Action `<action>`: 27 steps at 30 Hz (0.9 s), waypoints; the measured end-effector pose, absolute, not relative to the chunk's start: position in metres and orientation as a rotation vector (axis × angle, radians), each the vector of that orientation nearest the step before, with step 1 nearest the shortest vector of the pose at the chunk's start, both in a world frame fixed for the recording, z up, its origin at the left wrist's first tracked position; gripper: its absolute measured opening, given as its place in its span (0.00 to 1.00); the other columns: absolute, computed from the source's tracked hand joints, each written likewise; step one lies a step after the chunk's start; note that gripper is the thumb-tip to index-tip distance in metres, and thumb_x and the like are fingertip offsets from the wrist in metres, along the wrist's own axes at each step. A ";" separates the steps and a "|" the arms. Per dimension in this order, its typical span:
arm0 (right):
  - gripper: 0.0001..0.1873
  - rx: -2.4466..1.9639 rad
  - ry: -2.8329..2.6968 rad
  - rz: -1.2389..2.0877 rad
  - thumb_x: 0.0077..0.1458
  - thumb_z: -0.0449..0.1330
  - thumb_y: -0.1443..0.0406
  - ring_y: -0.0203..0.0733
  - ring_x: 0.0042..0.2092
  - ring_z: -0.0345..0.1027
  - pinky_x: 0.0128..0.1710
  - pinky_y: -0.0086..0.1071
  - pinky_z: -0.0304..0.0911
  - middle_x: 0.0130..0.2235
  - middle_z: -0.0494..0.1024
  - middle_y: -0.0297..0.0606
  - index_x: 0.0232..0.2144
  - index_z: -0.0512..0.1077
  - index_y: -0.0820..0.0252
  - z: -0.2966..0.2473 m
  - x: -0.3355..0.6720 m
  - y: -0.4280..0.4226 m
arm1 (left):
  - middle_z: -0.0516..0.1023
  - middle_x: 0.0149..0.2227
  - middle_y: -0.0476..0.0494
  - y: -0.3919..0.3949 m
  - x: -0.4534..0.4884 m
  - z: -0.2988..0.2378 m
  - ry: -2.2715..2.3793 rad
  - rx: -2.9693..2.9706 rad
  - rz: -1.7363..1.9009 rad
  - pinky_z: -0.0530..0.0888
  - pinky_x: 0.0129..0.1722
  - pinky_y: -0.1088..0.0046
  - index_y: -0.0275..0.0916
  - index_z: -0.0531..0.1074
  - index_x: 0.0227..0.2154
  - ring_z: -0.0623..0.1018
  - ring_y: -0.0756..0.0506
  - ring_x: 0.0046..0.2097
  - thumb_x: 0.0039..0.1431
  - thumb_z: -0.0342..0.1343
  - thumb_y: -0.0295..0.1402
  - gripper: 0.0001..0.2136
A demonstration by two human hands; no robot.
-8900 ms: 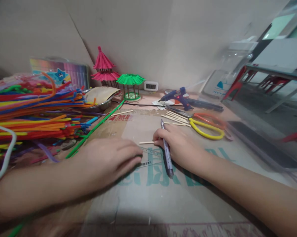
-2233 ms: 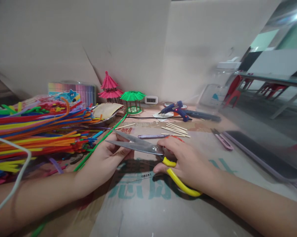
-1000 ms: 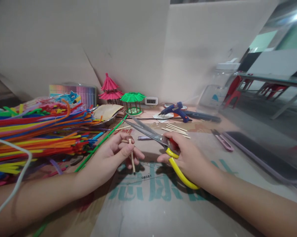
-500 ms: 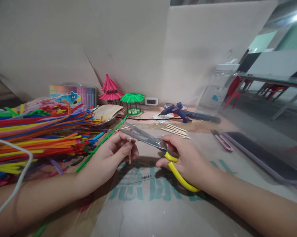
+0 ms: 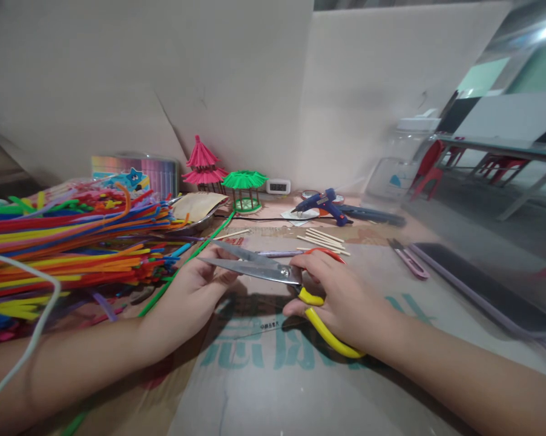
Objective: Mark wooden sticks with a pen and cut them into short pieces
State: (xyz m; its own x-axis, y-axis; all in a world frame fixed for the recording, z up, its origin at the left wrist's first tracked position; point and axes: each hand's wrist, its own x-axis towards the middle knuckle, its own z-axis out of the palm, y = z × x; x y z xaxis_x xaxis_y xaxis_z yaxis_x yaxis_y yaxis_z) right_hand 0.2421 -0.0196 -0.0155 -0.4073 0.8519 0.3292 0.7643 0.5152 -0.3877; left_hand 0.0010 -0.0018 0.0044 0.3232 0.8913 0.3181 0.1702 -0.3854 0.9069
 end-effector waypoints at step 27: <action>0.28 -1.816 -2.063 -0.109 0.53 0.61 0.56 0.47 0.35 0.75 0.31 0.34 0.67 0.38 0.82 0.43 0.54 0.74 0.64 -0.005 0.339 0.057 | 0.76 0.35 0.45 -0.004 -0.002 -0.004 0.888 1.780 0.973 0.70 0.39 0.70 0.38 0.69 0.35 0.75 0.48 0.37 0.68 0.49 0.40 0.11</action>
State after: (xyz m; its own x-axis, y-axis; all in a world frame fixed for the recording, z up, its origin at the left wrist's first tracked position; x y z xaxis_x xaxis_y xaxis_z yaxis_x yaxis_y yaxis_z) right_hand 0.3391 0.0573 -0.0053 -0.0854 0.9380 0.3361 0.9681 0.1579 -0.1948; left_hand -0.0016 -0.0044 -0.0044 0.4339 0.8671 0.2447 0.1644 -0.3432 0.9248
